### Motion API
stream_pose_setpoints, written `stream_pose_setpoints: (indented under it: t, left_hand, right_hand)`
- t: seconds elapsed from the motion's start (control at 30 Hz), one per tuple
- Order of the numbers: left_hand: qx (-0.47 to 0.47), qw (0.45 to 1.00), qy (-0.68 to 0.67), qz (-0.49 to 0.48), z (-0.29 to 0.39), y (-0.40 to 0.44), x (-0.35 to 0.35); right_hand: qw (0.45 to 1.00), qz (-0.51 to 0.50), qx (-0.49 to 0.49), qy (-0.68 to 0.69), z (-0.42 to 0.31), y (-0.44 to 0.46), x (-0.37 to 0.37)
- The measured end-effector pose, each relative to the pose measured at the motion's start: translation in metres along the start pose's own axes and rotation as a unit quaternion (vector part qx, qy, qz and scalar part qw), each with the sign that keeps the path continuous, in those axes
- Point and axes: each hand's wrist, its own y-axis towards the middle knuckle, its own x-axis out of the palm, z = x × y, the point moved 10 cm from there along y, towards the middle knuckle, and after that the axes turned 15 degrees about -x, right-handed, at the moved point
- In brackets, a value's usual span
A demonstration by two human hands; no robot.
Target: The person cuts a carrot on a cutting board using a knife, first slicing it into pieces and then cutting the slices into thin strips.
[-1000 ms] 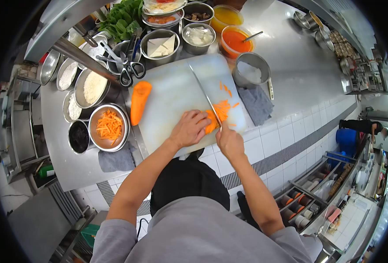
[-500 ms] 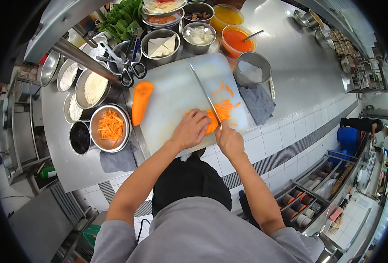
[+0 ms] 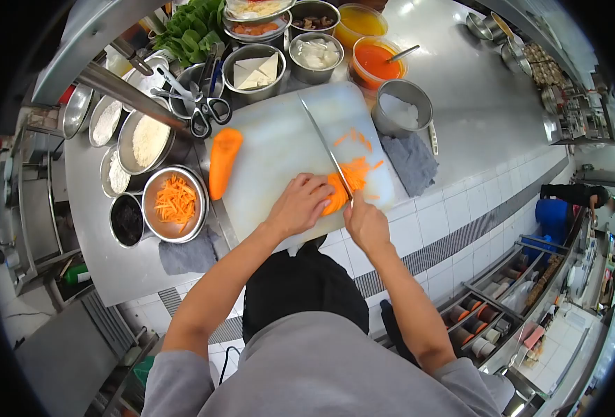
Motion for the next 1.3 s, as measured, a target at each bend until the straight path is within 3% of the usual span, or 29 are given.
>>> stream_pose_setpoints:
  t: [0.23,0.3,0.53,0.6,0.93,1.13,1.3]
  left_hand:
    - [0.005,1.0,-0.016,0.006,0.004,0.001,-0.003]
    - [0.007,1.0,-0.024,0.017,0.004,0.006,-0.007]
    - [0.004,1.0,0.002,0.009,0.004,0.005,-0.004]
    - [0.004,1.0,0.0,0.01,0.006,0.004,-0.003]
    - [-0.026,0.999,0.021,-0.028,0.011,0.009,-0.003]
    - [-0.024,0.999,0.011,-0.024,0.01,0.008,-0.003]
    - [-0.012,1.0,0.001,-0.005,0.013,0.012,-0.009]
  right_hand:
    - [0.998,-0.06,0.028,-0.002,-0.012,-0.016,-0.011]
    - [1.0,-0.004,0.011,0.008,-0.008,0.0,0.0]
    - [0.998,-0.056,0.022,-0.003,-0.016,-0.011,-0.018]
    - [1.0,-0.014,0.019,0.014,-0.009,-0.006,0.002]
    - [1.0,-0.002,0.006,0.014,-0.01,-0.002,-0.01]
    - [0.998,-0.048,0.047,-0.003,-0.017,-0.023,-0.011]
    - [1.0,-0.001,0.002,-0.002,-0.012,-0.005,-0.009]
